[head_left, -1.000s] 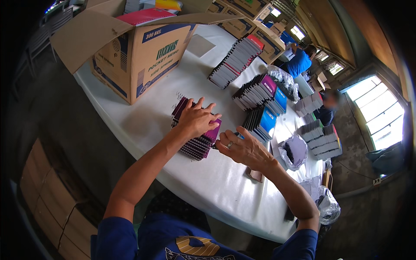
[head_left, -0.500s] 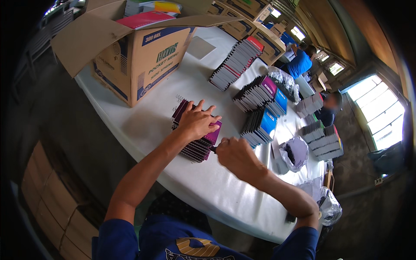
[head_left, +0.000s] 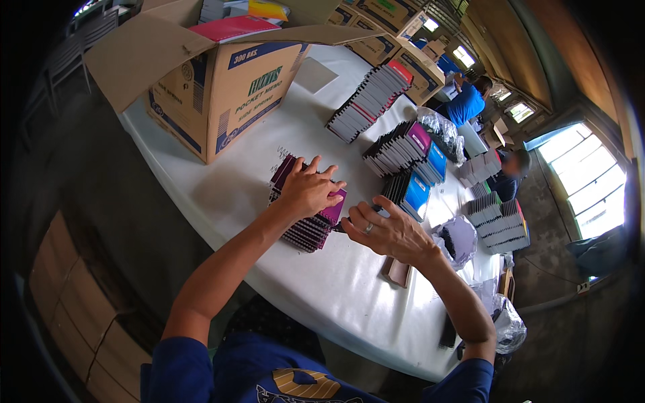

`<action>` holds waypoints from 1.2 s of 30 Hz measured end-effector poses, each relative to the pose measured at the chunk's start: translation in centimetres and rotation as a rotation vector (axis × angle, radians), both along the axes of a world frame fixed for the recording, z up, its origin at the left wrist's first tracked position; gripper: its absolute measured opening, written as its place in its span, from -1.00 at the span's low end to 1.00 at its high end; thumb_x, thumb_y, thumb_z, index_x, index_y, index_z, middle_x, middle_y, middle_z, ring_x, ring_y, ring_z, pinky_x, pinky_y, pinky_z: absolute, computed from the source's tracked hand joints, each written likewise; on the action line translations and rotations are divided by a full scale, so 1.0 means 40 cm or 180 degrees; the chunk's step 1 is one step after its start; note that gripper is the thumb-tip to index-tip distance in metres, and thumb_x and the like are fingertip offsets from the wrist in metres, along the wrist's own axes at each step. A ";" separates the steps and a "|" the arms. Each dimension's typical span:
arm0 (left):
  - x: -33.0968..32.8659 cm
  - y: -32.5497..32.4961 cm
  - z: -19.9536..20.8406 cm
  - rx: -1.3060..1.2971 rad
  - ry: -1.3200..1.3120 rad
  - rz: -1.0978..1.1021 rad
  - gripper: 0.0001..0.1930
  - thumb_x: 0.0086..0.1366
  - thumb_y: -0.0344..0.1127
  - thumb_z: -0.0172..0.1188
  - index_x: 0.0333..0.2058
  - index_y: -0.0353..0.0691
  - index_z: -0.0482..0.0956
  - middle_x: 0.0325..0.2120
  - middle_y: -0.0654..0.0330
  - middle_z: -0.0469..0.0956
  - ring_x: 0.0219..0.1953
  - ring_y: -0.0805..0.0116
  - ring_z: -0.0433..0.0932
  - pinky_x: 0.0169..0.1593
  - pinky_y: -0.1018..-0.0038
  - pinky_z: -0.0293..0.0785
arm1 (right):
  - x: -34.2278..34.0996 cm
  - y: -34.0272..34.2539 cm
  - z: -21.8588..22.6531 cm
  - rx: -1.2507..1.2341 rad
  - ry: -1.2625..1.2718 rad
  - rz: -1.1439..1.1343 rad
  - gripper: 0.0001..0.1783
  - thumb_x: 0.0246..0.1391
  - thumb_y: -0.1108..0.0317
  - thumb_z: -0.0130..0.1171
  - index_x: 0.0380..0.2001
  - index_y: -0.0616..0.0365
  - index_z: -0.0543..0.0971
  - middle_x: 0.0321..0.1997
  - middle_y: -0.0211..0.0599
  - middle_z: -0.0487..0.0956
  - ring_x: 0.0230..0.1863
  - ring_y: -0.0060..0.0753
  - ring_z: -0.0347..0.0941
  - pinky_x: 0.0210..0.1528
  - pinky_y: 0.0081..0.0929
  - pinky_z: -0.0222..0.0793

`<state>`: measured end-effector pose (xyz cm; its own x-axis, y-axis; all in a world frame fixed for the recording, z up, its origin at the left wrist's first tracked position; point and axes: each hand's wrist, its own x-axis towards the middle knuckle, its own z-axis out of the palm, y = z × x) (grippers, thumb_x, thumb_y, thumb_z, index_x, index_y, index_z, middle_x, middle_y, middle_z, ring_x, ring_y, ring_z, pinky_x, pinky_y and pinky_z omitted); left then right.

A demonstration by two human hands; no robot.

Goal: The person trims the spiral binding of notebooks using shears and places the finished notebooks into a cardboard box.

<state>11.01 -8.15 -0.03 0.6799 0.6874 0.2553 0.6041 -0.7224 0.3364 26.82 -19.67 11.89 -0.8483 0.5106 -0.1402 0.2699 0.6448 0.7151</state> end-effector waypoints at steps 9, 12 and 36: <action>-0.001 0.004 0.006 -0.0162 0.0182 -0.0022 -0.58 0.34 0.12 -0.03 0.13 0.33 0.48 0.28 0.29 0.25 0.37 0.09 0.09 0.37 -0.02 -0.10 | -0.095 -0.096 -0.093 -0.0012 0.0024 -0.1723 -0.80 -0.21 0.38 0.22 -0.46 0.27 0.60 -0.51 -0.32 0.51 -0.40 -0.38 0.46 -0.52 -0.52 0.29; 0.001 0.001 -0.002 -0.0115 0.0099 -0.0011 -0.58 0.32 0.13 -0.01 0.11 0.29 0.50 0.28 0.28 0.25 0.36 0.08 0.09 0.35 -0.03 -0.06 | -0.112 -0.087 -0.048 -0.0054 0.0150 -0.1647 -0.71 -0.17 0.38 0.24 -0.30 0.23 0.57 -0.29 -0.32 0.51 -0.18 -0.37 0.44 -0.15 -0.43 0.32; 0.006 -0.001 -0.005 -0.0054 -0.0020 0.0004 -0.59 0.31 0.12 0.02 0.09 0.27 0.53 0.27 0.25 0.27 0.34 0.07 0.13 0.35 -0.04 -0.04 | -0.007 -0.044 -0.052 0.0128 -0.0037 -0.0214 -0.68 -0.07 0.33 0.25 -0.18 0.08 0.53 -0.13 -0.50 0.47 -0.05 -0.51 0.33 -0.04 -0.48 0.26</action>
